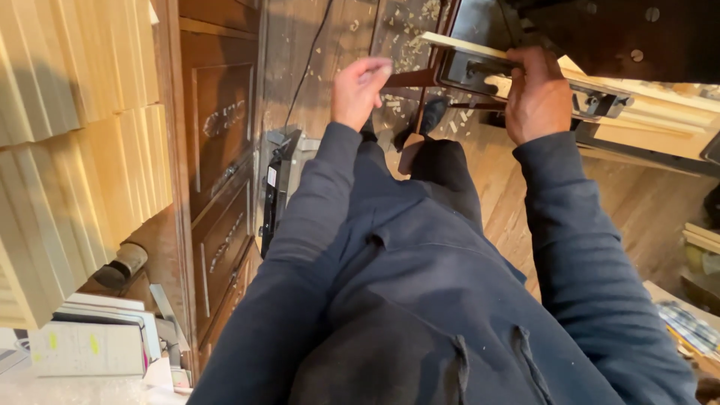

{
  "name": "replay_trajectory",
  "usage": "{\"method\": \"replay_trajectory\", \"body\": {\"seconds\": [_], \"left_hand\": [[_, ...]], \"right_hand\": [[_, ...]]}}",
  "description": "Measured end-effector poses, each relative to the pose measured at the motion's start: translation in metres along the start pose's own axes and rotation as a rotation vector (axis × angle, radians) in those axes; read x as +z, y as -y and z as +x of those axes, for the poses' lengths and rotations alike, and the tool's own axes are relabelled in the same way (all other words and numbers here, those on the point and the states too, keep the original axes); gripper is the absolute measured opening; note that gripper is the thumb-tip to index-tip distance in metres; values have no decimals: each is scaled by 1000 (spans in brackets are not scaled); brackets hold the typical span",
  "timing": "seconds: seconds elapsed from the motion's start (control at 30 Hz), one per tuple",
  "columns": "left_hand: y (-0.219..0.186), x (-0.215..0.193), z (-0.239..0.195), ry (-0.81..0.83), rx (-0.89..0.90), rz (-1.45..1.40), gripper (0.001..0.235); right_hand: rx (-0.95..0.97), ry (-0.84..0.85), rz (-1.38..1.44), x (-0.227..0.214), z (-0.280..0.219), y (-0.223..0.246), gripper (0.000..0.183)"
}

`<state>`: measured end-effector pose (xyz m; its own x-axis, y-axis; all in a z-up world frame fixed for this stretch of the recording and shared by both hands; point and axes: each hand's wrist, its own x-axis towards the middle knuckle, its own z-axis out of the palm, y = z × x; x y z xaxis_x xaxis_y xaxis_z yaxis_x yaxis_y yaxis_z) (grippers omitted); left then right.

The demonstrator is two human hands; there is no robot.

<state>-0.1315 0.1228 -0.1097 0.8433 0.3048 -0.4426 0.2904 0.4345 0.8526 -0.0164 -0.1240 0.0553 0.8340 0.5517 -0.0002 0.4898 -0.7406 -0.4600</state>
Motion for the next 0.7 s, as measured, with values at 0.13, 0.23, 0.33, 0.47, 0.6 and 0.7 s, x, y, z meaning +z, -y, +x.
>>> {"method": "replay_trajectory", "body": {"seconds": [0.13, 0.23, 0.33, 0.47, 0.6, 0.7], "left_hand": [[-41, 16, 8, -180, 175, 472, 22], [-34, 8, 18, -283, 370, 780, 20], [-41, -5, 21, -66, 228, 214, 23], [-35, -1, -9, 127, -688, -652, 32], [62, -11, -63, 603, -731, -81, 25], [68, -9, -99, 520, -677, -96, 29]], "right_hand": [[-12, -1, 1, 3, 2, -2, 20], [10, 8, 17, 1, 4, 2, 22], [21, 15, 29, 1, 5, 0, 21], [-21, 2, 9, -1, 0, -5, 20], [-18, -6, 33, -3, 8, -6, 24], [-23, 12, 42, -5, 3, -6, 24]]}}
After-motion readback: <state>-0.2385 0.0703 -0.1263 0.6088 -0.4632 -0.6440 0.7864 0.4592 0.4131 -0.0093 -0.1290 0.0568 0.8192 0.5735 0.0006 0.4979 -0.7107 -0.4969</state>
